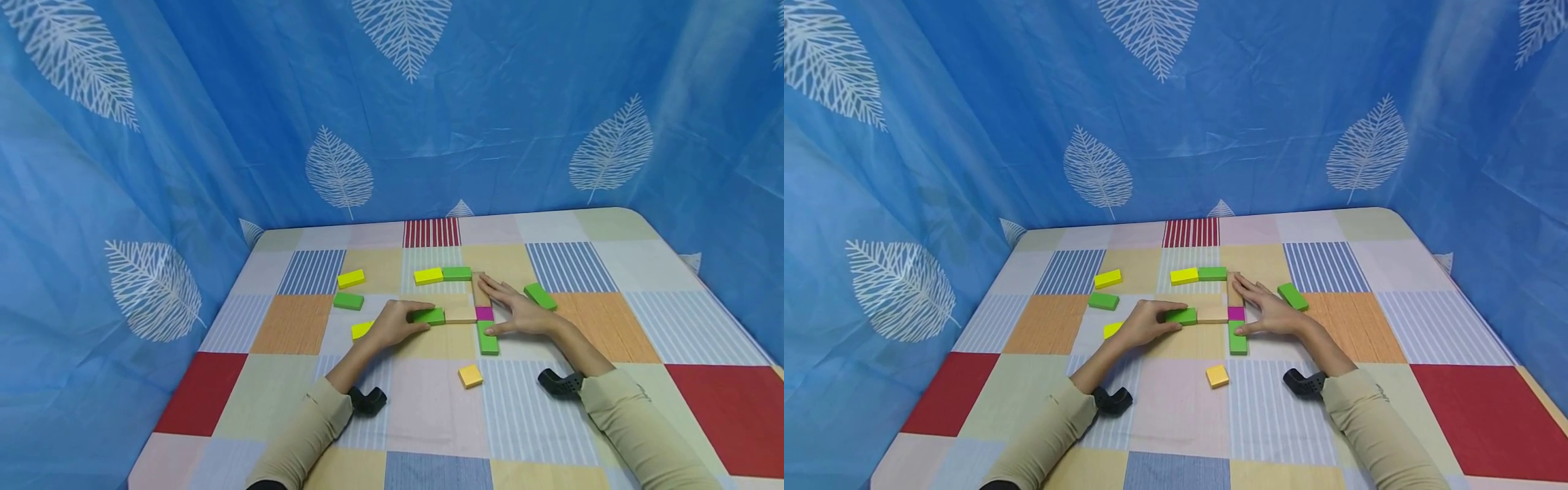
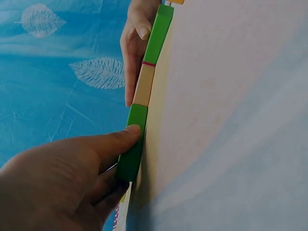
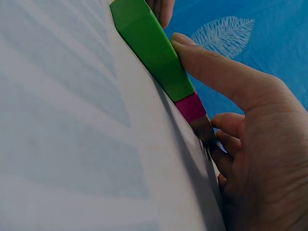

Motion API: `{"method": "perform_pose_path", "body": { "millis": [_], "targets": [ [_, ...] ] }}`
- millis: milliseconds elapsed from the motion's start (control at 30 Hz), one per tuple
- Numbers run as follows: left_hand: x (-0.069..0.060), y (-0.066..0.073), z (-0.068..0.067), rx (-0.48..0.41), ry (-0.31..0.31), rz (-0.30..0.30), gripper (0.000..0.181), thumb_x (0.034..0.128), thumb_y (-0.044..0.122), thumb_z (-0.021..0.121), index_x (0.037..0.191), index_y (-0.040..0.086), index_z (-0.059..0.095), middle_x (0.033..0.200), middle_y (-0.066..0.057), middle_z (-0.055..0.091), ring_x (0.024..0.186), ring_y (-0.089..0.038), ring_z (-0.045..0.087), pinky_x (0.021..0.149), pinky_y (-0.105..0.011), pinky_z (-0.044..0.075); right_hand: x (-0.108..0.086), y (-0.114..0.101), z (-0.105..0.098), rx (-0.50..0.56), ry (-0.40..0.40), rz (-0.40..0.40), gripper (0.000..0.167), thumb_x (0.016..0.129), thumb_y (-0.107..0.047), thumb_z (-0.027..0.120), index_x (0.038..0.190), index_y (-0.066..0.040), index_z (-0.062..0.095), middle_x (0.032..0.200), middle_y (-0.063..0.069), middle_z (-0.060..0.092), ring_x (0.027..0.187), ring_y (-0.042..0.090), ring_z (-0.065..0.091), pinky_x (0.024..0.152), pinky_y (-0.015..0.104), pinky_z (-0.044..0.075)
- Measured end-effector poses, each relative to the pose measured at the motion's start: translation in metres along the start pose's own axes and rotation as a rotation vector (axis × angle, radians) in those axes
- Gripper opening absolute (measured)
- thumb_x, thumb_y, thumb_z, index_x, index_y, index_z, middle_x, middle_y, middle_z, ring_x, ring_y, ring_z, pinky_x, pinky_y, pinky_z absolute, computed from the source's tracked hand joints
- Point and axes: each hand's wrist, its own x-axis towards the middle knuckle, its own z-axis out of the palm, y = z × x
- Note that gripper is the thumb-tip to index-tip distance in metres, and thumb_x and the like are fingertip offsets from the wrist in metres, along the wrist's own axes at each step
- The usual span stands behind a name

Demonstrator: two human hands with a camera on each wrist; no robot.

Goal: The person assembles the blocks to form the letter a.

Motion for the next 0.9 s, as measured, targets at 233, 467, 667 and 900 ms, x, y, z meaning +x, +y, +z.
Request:
{"method": "perform_pose_path", "body": {
  "millis": [233, 467, 667, 900],
  "targets": [
    [0.0005, 0.0011, -0.0003, 0.006, 0.008, -0.003, 0.040, 0.0812, 0.024, 0.072, 0.119, 0.014, 0.064, 0.114, -0.002, 0.064, 0.105, -0.014, 0.058, 0.090, -0.028, 0.046, 0.0006, 0.0005, -0.0009, -0.007, 0.002, 0.004, 0.103, 0.069, -0.045, 0.077, 0.148, -0.009, 0.020, 0.155, 0.005, 0.007, 0.134, 0.047, 0.002, 0.101, 0.068, 0.009],
    [-0.0006, 0.0027, -0.0001, 0.007, 0.008, -0.013, 0.040, 0.0812, 0.025, 0.072, 0.119, 0.014, 0.064, 0.114, -0.002, 0.064, 0.104, -0.014, 0.058, 0.089, -0.028, 0.046, 0.0002, 0.0002, -0.0008, -0.003, -0.001, 0.001, 0.104, 0.069, -0.046, 0.077, 0.148, -0.009, 0.019, 0.155, 0.005, 0.006, 0.135, 0.046, 0.001, 0.102, 0.067, 0.008],
    [-0.0013, 0.0027, 0.0002, 0.013, 0.019, -0.003, 0.040, 0.0807, 0.025, 0.072, 0.118, 0.014, 0.065, 0.113, -0.001, 0.065, 0.100, -0.012, 0.059, 0.086, -0.028, 0.047, 0.0005, 0.0007, -0.0005, 0.000, -0.001, 0.003, 0.104, 0.069, -0.045, 0.077, 0.148, -0.009, 0.019, 0.155, 0.005, 0.006, 0.135, 0.046, 0.002, 0.102, 0.067, 0.008],
    [-0.0017, 0.0011, 0.0008, 0.013, 0.028, 0.005, 0.041, 0.0803, 0.026, 0.073, 0.119, 0.014, 0.064, 0.113, -0.002, 0.065, 0.101, -0.013, 0.059, 0.086, -0.027, 0.048, 0.0001, 0.0007, -0.0003, 0.021, -0.007, 0.001, 0.104, 0.070, -0.044, 0.077, 0.148, -0.010, 0.018, 0.155, 0.005, 0.005, 0.136, 0.044, 0.000, 0.104, 0.065, 0.006]
  ]
}}
